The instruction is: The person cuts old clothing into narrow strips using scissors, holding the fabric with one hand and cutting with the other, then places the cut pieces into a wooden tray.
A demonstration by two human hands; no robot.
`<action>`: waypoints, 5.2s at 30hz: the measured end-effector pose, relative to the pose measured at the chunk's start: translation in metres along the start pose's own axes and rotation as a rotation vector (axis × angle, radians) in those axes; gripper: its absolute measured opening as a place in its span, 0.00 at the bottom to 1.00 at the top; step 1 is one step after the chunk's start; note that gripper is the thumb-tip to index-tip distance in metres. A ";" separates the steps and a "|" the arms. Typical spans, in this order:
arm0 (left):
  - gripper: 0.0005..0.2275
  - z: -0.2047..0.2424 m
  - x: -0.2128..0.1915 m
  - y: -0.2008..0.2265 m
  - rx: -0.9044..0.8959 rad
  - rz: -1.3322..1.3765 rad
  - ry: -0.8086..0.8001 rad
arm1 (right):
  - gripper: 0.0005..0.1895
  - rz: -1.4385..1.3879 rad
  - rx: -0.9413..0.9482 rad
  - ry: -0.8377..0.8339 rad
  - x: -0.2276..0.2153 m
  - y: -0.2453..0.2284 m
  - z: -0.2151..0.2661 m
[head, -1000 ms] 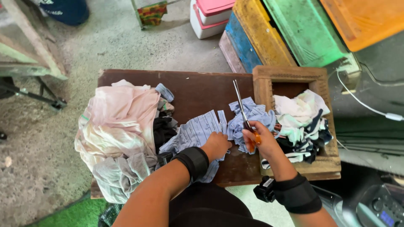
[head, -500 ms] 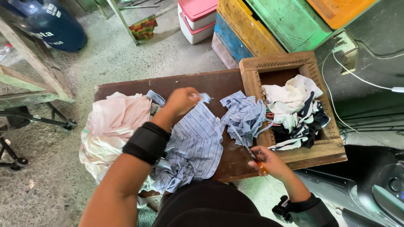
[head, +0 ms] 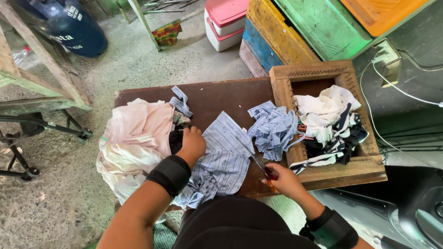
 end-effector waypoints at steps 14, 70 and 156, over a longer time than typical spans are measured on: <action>0.29 0.019 0.010 0.026 0.294 0.412 -0.670 | 0.32 -0.244 -0.082 0.056 0.023 -0.008 -0.045; 0.04 0.051 -0.019 0.058 0.262 0.170 0.332 | 0.25 0.883 0.221 -0.176 -0.081 -0.070 0.032; 0.21 0.107 -0.044 0.119 0.647 0.341 0.168 | 0.28 -0.148 0.514 -0.179 -0.026 0.043 0.119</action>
Point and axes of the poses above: each hand's wrist, its own z-axis away from the middle knuckle, its own x-axis out of the palm, y = z × x, the point moved 6 cm from there along -z, towards the middle knuckle, and after that the axes turned 12 degrees about -x, right-handed, at the moved point
